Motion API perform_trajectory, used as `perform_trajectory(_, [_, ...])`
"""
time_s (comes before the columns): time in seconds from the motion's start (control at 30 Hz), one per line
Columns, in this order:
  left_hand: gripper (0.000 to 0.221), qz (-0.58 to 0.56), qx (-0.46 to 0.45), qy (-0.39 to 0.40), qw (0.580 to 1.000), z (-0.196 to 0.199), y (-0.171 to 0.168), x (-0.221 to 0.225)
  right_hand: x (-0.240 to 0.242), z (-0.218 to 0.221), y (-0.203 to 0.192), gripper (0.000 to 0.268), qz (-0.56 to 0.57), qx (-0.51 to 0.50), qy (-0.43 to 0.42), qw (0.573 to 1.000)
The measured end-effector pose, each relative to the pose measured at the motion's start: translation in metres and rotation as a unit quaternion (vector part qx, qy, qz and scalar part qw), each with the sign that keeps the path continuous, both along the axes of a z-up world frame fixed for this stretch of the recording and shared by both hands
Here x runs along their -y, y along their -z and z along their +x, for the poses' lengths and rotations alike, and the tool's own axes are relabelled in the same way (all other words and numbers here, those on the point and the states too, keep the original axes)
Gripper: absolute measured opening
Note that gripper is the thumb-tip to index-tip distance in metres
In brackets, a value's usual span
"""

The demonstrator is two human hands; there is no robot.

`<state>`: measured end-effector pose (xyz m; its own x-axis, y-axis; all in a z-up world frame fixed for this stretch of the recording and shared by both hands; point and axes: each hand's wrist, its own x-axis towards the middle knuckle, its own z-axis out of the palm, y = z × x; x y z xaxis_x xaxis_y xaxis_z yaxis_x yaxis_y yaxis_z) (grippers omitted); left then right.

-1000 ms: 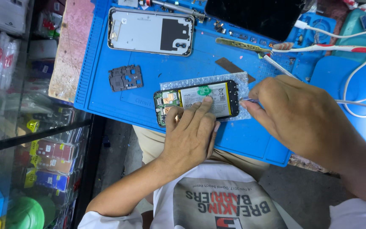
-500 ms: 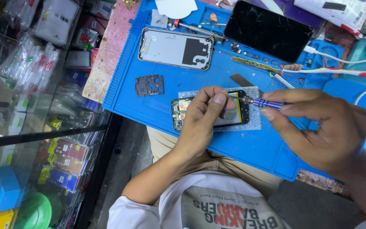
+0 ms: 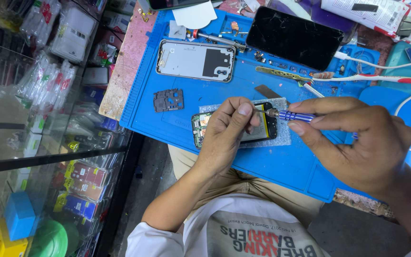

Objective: The person works on disassembled mobile phone components at a repair bench, using a screwdriver to remove or install small screws from the internal chassis. The person then picks up and handles a blue smartphone, turning it over to show its back and sides while holding it by hand.

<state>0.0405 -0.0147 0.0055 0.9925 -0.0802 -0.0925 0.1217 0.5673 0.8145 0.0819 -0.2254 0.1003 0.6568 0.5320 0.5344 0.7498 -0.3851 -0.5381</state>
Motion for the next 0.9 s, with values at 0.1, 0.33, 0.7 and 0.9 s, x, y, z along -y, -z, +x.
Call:
perform_trajectory(0.1, [0.022, -0.062, -0.02, 0.022, 0.998, -0.001, 0.001, -0.002, 0.0, 0.0, 0.0, 0.039, 0.006, -0.005, -0.011, 1.0])
perform_trajectory(0.33, [0.018, -0.093, -0.037, 0.014, 0.995, -0.001, 0.0, -0.005, -0.006, -0.001, -0.003, 0.021, 0.003, -0.037, 0.0, 0.999])
perform_trajectory(0.7, [0.019, -0.065, -0.026, 0.014, 0.997, 0.003, 0.002, -0.008, -0.006, -0.001, 0.002, 0.013, -0.026, -0.088, 0.021, 0.996])
perform_trajectory(0.9, [0.019, -0.06, -0.05, 0.009, 0.997, -0.005, 0.001, -0.011, -0.001, 0.01, -0.007, 0.029, -0.005, 0.054, -0.083, 0.995])
